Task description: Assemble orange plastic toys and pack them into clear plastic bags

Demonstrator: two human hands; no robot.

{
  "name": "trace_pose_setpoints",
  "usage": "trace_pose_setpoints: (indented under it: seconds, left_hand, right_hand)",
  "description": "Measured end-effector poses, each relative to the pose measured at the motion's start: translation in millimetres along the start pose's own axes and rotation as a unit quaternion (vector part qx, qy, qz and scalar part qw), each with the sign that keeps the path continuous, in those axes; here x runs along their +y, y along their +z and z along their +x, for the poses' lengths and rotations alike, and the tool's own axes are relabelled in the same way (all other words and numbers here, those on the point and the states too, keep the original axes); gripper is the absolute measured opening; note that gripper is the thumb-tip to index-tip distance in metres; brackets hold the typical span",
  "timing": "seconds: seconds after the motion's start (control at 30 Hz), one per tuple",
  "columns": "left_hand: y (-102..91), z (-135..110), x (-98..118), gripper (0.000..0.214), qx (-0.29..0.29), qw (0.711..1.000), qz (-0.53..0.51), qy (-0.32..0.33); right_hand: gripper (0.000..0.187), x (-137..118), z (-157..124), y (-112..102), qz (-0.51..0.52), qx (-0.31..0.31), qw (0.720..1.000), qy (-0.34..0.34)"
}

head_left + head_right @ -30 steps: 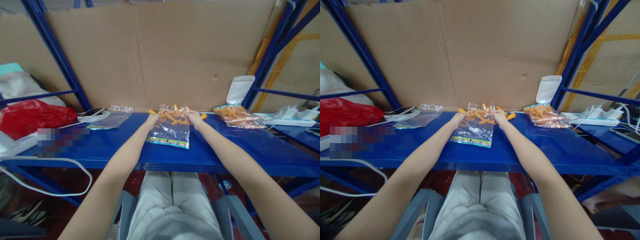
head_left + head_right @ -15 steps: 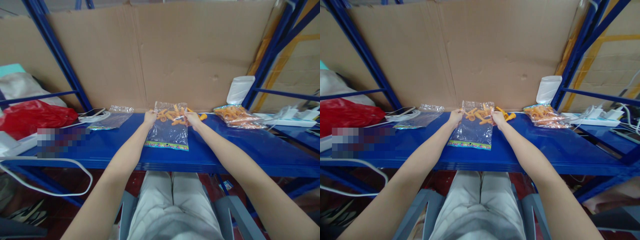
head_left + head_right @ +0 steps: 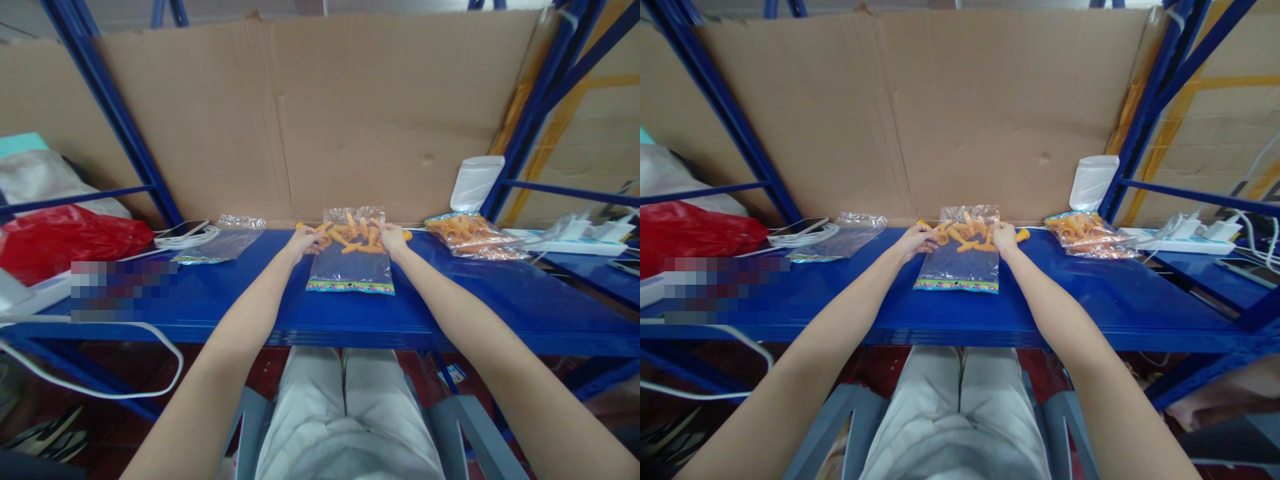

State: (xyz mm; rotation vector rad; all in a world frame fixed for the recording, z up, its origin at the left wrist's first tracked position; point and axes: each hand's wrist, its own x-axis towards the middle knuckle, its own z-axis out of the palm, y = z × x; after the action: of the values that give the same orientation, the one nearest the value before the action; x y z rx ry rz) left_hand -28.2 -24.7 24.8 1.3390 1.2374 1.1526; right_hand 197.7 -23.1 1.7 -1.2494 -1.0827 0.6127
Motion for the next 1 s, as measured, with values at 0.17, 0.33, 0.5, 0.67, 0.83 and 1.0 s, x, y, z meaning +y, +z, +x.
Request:
trace_pose_setpoints:
  seconds: [0.17, 0.33, 0.5, 0.67, 0.83, 1.0]
  left_hand:
    - [3.7, -2.5, 1.1, 0.025, -0.037, 0.999, -0.004, 0.036]
    - [0.4, -2.8, 3.8, 0.040, -0.044, 0.999, 0.024, 0.022]
    - [0.5, -5.6, 5.0, 0.064, -0.021, 1.000, 0.003, 0.004]
    - [9.4, -8.1, 9.1, 0.069, 0.014, 0.999, -0.028, 0.008]
    - [11.3, -7.2, 12.1, 0.028, -0.001, 0.997, -0.071, 0.027]
    - [12.8, -13.9, 13.2, 0.011, -0.101, 0.991, -0.087, 0.004]
  right_hand:
    - [0.035, -5.6, -1.4, -2.2, 0.000, 0.018, 0.999, 0.036]
    - [0.034, -13.6, -12.7, -3.2, 0.009, -0.050, 0.992, 0.118]
    - [0.024, -26.6, -18.8, -6.2, 0.030, -0.067, 0.989, 0.130]
    - [0.023, -34.6, -10.3, -12.9, 0.144, 0.030, 0.987, 0.068]
    - [0.018, -30.6, 4.3, -21.2, 0.198, 0.102, 0.975, 0.025]
    - [0.016, -30.4, 5.4, -22.2, 0.230, 0.118, 0.964, 0.056]
